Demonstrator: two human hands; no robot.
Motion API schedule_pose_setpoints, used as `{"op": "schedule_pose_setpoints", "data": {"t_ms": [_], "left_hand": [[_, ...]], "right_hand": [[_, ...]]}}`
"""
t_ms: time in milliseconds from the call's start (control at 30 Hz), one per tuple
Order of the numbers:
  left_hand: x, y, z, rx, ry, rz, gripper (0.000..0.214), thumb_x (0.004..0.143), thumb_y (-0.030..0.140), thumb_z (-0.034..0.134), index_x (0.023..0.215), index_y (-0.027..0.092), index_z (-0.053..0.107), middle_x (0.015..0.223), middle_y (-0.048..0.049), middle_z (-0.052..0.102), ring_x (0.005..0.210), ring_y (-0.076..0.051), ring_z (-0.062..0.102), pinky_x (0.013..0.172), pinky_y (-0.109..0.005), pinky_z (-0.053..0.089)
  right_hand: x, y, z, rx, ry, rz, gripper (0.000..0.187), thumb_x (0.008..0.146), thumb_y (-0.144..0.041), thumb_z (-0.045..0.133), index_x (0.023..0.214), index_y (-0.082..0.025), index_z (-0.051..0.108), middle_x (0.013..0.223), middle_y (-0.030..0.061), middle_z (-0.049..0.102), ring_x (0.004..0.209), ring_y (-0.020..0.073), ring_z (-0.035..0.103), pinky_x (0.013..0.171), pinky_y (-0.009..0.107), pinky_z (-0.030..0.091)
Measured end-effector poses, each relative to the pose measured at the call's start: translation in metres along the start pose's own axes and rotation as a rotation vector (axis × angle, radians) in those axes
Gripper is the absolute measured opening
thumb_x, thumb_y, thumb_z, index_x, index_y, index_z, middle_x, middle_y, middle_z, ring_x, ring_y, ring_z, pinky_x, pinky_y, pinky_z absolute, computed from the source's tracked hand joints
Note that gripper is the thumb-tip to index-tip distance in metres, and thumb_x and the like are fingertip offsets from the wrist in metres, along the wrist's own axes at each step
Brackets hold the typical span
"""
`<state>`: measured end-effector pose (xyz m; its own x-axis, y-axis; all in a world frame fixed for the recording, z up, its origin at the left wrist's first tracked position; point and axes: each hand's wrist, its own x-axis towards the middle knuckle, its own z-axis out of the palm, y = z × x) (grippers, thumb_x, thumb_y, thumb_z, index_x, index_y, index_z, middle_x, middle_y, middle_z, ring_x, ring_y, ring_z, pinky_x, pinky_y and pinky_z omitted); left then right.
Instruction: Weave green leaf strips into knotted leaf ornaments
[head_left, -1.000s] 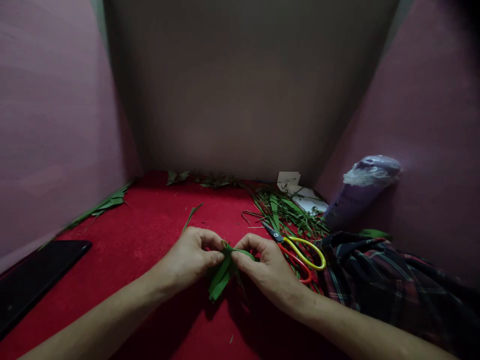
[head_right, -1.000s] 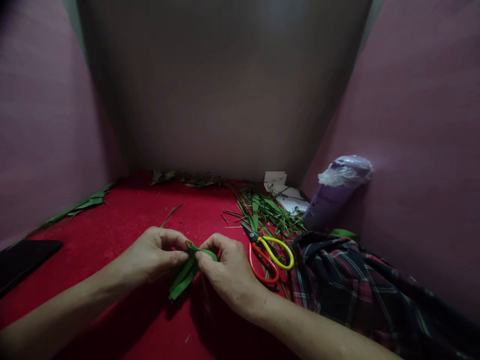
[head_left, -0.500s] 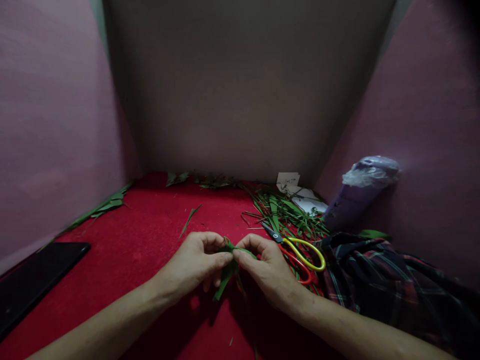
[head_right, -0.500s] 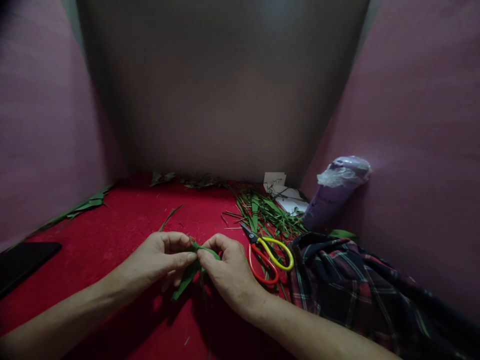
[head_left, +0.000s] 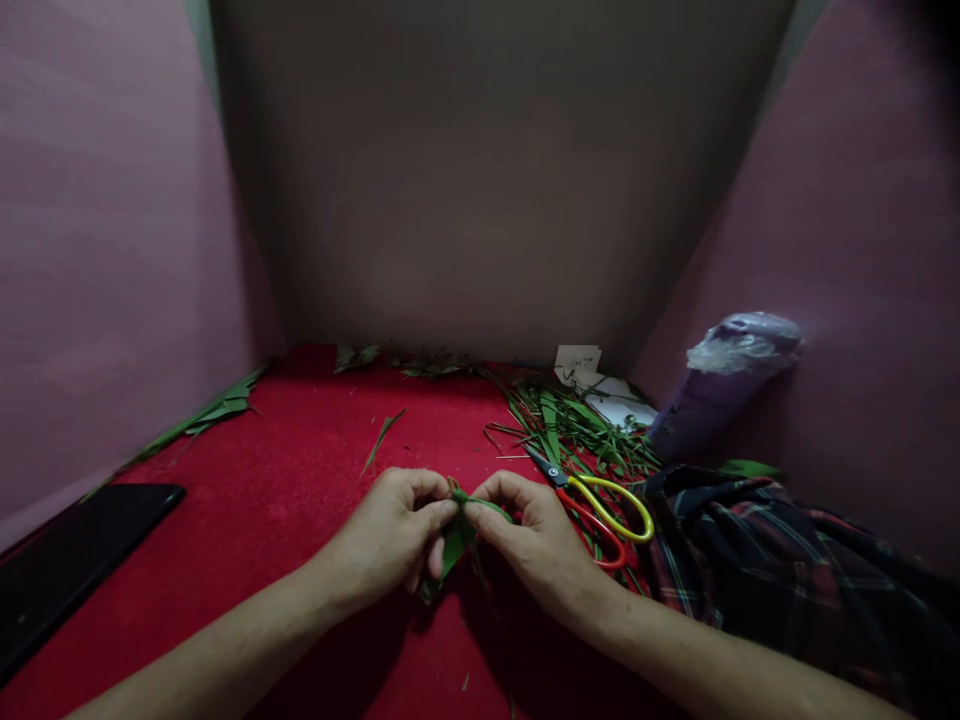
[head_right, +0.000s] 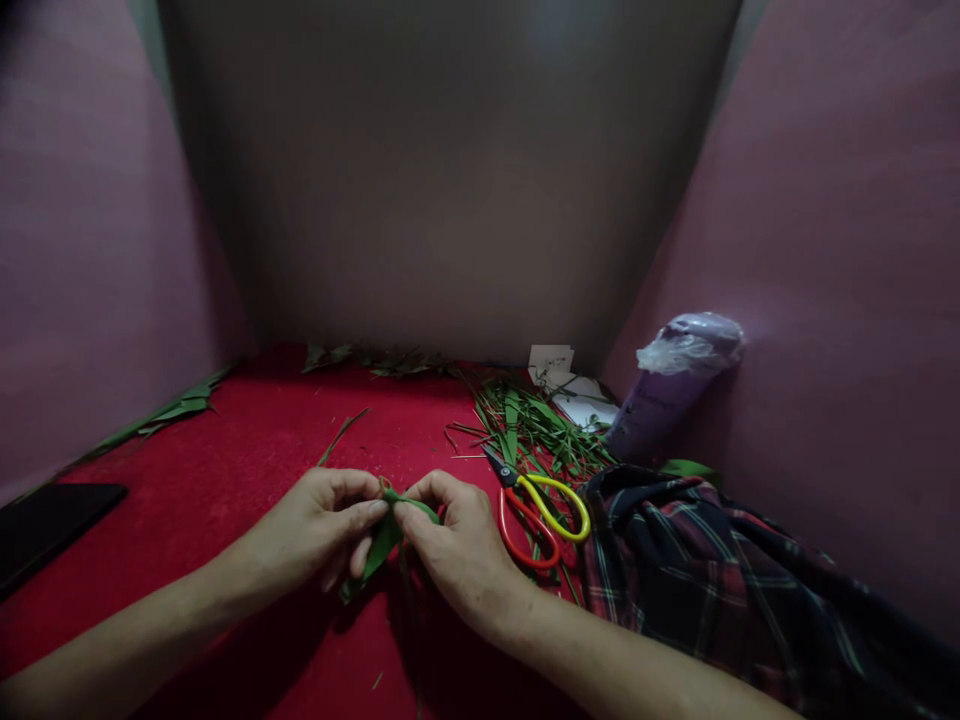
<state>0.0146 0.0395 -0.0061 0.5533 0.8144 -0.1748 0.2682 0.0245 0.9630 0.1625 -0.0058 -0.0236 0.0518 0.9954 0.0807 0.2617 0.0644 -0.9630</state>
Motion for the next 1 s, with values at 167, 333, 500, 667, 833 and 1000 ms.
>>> {"op": "schedule_pose_setpoints", "data": {"t_ms": [167,333,500,667,833,1000], "left_hand": [[0.002,0.0,-0.001,-0.05,-0.003,0.026,0.024,0.079,0.03,0.052,0.06,0.015,0.054,0.044,0.0015,0.057,0.035,-0.007,0.048,0.039,-0.018,0.04],[0.002,0.003,-0.002,-0.1,0.002,-0.008,0.029,0.078,0.039,0.057,0.062,0.014,0.057,0.046,-0.0004,0.06,0.039,-0.008,0.051,0.043,-0.019,0.043],[0.001,0.003,-0.004,-0.138,0.007,-0.002,0.03,0.078,0.04,0.058,0.064,0.014,0.058,0.048,-0.0012,0.061,0.04,-0.009,0.053,0.043,-0.019,0.042],[0.002,0.004,-0.005,-0.15,0.031,0.025,0.029,0.08,0.039,0.057,0.067,0.013,0.057,0.05,-0.0015,0.062,0.041,-0.009,0.053,0.045,-0.019,0.043],[0.002,0.001,-0.008,-0.176,-0.012,0.038,0.032,0.082,0.042,0.055,0.067,0.013,0.057,0.049,-0.0019,0.062,0.04,-0.009,0.053,0.044,-0.02,0.044],[0.001,0.003,-0.011,-0.137,-0.062,0.016,0.033,0.079,0.043,0.057,0.065,0.013,0.057,0.047,-0.0028,0.062,0.038,-0.01,0.053,0.043,-0.021,0.044]], "right_hand": [[0.0,0.001,0.0,-0.012,0.012,-0.011,0.015,0.08,-0.026,0.053,0.067,-0.016,0.054,0.06,-0.0025,0.053,0.055,0.0098,0.048,0.051,0.021,0.037],[0.001,-0.001,-0.001,-0.039,0.016,-0.035,0.017,0.08,-0.027,0.053,0.066,-0.016,0.054,0.061,-0.0022,0.053,0.057,0.0105,0.048,0.053,0.022,0.037],[0.002,0.001,-0.001,-0.076,-0.019,-0.005,0.015,0.078,-0.027,0.056,0.068,-0.016,0.056,0.062,-0.0021,0.053,0.058,0.0107,0.047,0.053,0.022,0.035],[0.002,0.003,0.0,-0.059,-0.059,0.047,0.017,0.073,-0.026,0.058,0.061,-0.017,0.049,0.055,-0.0057,0.041,0.052,0.0087,0.036,0.047,0.021,0.028],[0.002,0.0,0.0,0.088,-0.09,0.094,0.02,0.069,-0.029,0.059,0.059,-0.018,0.046,0.052,-0.0074,0.037,0.048,0.0075,0.032,0.045,0.022,0.025],[0.002,0.0,0.0,0.188,-0.125,0.153,0.017,0.067,-0.028,0.062,0.06,-0.017,0.05,0.051,-0.0063,0.044,0.046,0.0069,0.036,0.046,0.021,0.028]]}}
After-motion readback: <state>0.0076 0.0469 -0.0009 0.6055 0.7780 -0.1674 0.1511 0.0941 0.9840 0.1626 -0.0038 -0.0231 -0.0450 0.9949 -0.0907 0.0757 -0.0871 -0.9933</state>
